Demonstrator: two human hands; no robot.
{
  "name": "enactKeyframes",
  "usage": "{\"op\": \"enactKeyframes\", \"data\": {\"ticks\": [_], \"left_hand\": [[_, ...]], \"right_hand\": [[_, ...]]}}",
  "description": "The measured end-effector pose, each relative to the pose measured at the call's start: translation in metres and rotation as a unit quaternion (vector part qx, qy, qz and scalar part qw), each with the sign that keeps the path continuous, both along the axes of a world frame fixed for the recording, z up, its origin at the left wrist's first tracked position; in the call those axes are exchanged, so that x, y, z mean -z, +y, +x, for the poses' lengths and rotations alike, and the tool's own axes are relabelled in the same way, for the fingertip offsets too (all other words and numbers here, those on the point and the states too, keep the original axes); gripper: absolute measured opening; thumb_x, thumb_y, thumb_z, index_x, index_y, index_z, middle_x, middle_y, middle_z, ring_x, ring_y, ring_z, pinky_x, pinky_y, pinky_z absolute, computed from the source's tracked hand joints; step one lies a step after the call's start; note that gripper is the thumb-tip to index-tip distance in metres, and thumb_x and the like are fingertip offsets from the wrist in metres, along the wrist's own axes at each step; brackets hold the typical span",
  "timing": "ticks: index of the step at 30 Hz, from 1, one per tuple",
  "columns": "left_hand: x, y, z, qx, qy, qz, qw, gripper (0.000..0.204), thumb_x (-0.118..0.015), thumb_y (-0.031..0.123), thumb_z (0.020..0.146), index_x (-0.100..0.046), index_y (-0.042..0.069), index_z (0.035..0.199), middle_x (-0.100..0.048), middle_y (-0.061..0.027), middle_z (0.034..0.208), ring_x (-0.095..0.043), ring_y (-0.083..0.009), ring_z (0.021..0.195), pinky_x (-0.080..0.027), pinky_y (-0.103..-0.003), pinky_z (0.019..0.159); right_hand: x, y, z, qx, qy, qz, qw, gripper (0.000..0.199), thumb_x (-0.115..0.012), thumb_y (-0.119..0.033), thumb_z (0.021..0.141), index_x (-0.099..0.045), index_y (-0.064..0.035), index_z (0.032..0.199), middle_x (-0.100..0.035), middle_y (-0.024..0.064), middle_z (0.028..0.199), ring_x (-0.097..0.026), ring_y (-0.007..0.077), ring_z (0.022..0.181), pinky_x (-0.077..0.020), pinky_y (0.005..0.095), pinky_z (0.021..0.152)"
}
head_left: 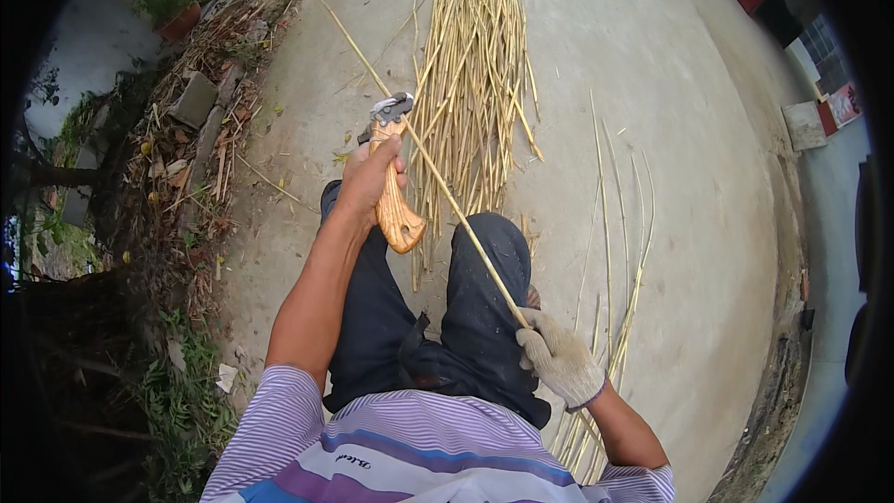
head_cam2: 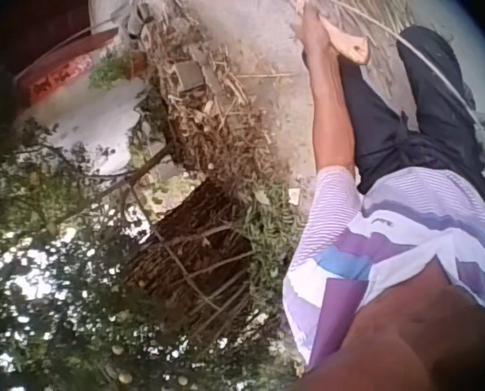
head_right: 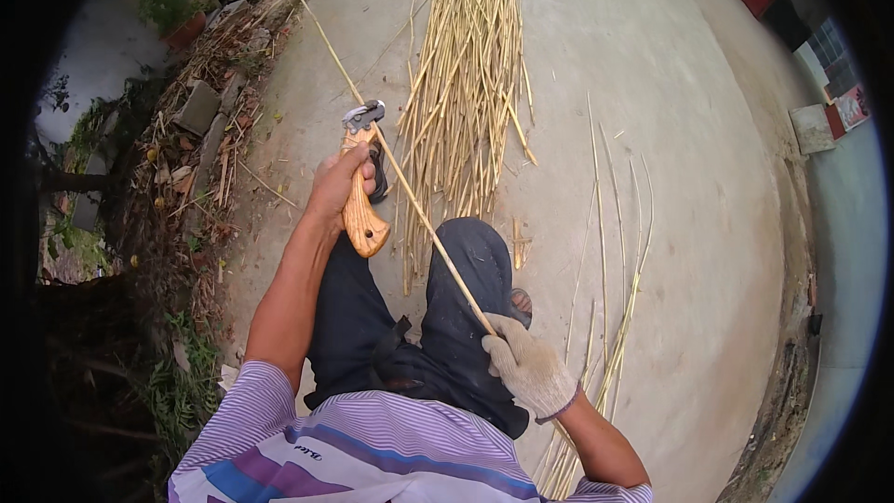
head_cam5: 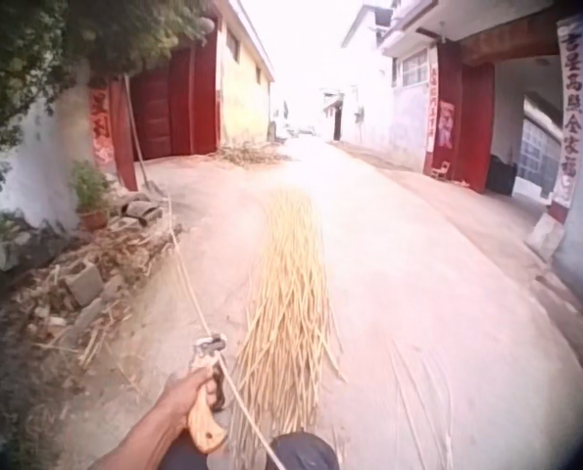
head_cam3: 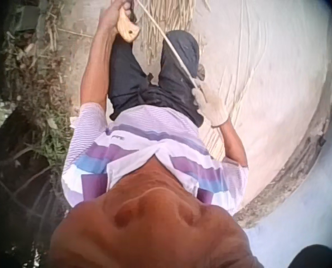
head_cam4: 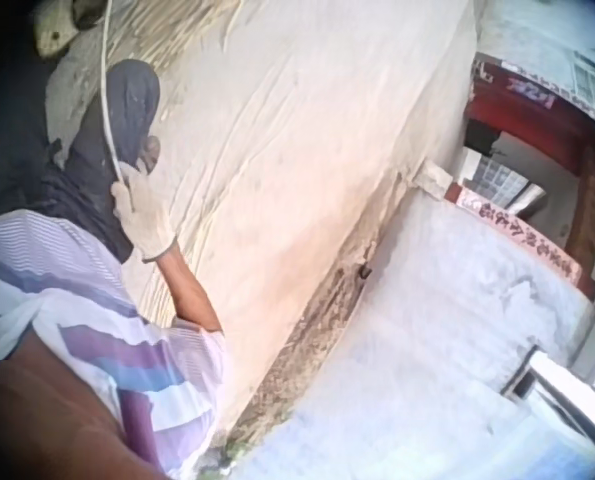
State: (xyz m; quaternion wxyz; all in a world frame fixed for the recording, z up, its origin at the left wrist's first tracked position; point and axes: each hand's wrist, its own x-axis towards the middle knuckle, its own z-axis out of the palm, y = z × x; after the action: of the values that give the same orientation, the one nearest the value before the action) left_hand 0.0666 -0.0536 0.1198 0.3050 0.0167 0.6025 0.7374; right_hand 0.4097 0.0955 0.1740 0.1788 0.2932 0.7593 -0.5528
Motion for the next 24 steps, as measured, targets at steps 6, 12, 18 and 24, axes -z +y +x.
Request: {"op": "enactKeyframes", "data": {"ticks": [6,12,18,24], "left_hand": [[-0.004,0.017,0.068,0.027,-0.014,-0.023,0.999,0.021,-0.062,0.027,0.1,-0.054,0.008,0.1,-0.056,0.001,0.072,-0.055,-0.0087,0.053,-0.045,-0.023,0.047],[0.035,-0.01,0.015,-0.008,-0.069,0.018,0.997,0.019,-0.064,0.025,0.1,-0.056,0.008,0.1,-0.056,0.0008,0.069,-0.054,-0.0093,0.052,-0.044,-0.022,0.046],[0.014,-0.076,-0.106,-0.139,-0.025,0.002,0.99,0.017,-0.065,0.026,0.098,-0.059,0.011,0.096,-0.057,0.0004,0.067,-0.055,-0.011,0.054,-0.044,-0.026,0.044],[0.024,-0.073,-0.106,-0.11,-0.041,0.017,0.993,0.017,-0.062,0.026,0.1,-0.058,0.009,0.098,-0.057,0.0002,0.069,-0.054,-0.0105,0.054,-0.045,-0.024,0.046]], "right_hand": [[0.033,-0.005,-0.1,-0.036,0.181,0.153,0.971,0.029,-0.049,-0.03,0.104,-0.059,-0.0046,0.115,-0.064,0.0167,0.069,-0.068,0.0305,0.066,-0.0521,0.0418,0.061],[0.041,-0.026,-0.063,-0.081,0.209,0.235,0.946,0.022,-0.052,-0.027,0.103,-0.058,-0.0059,0.101,-0.059,0.0184,0.062,-0.065,0.0393,0.06,-0.0487,0.049,0.052],[0.009,-0.018,0.073,-0.186,0.129,0.208,0.952,0.018,-0.057,-0.021,0.098,-0.066,-0.0068,0.104,-0.065,0.0149,0.071,-0.065,0.0342,0.056,-0.0507,0.0445,0.052],[0.002,-0.007,0.114,-0.121,-0.049,0.099,0.987,0.032,-0.056,-0.026,0.099,-0.061,-0.0038,0.122,-0.068,0.0157,0.076,-0.07,0.0293,0.066,-0.0548,0.0396,0.063]]}}
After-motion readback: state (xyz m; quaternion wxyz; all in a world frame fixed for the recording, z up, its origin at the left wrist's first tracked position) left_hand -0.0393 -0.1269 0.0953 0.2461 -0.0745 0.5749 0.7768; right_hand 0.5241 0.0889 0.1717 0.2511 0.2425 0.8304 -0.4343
